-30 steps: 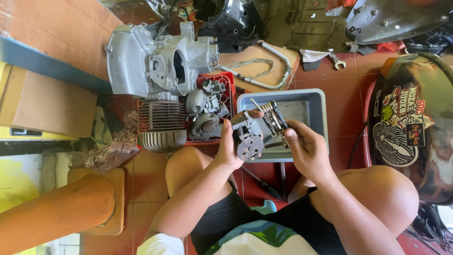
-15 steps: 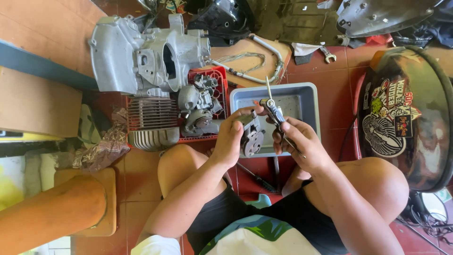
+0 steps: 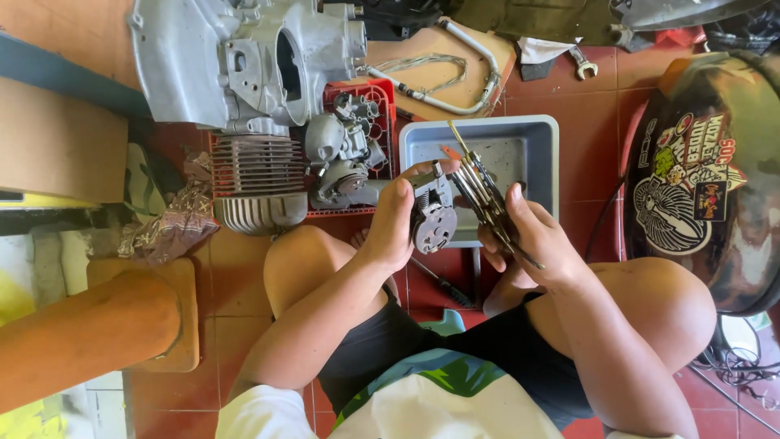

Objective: The person cleans a small mechanical part using a brush and then uses a screwdriver to manipulate internal components. The person scrubs the part thoroughly and then inserts the screwdriver to adjust or remove a small piece inside.

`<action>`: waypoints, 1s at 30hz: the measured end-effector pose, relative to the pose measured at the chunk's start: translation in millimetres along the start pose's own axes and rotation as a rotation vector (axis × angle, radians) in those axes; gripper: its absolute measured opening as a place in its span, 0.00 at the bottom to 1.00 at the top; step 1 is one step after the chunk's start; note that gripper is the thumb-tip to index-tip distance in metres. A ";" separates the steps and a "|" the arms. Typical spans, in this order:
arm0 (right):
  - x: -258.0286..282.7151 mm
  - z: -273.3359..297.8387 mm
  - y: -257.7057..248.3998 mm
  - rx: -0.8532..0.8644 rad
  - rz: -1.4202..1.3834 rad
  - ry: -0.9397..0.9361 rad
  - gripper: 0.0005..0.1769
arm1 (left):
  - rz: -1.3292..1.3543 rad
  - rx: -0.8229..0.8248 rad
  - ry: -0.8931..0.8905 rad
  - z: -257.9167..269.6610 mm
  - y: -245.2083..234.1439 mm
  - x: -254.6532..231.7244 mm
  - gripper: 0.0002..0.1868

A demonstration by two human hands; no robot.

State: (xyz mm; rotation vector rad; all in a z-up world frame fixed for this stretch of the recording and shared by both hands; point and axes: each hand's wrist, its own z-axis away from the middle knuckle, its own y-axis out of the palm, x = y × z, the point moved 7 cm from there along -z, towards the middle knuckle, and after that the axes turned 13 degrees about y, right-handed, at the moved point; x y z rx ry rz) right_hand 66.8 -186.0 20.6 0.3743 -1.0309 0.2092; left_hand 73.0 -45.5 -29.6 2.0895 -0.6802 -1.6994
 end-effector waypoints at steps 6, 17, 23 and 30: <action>-71.9 -19.7 -37.5 -0.152 -0.174 0.033 0.35 | 0.001 0.014 0.003 -1.3 -4.0 1.4 0.40; -51.8 -7.6 -31.0 0.019 -0.178 -0.066 0.21 | -0.019 -0.034 0.031 -1.7 -8.5 -1.3 0.39; -45.3 -6.9 -24.1 0.135 -0.207 -0.092 0.29 | 0.017 -0.058 0.060 -3.2 -13.7 -3.1 0.37; -38.0 -5.3 -19.2 0.148 -0.125 -0.144 0.33 | 0.076 -0.076 0.056 -3.9 9.2 -23.2 0.36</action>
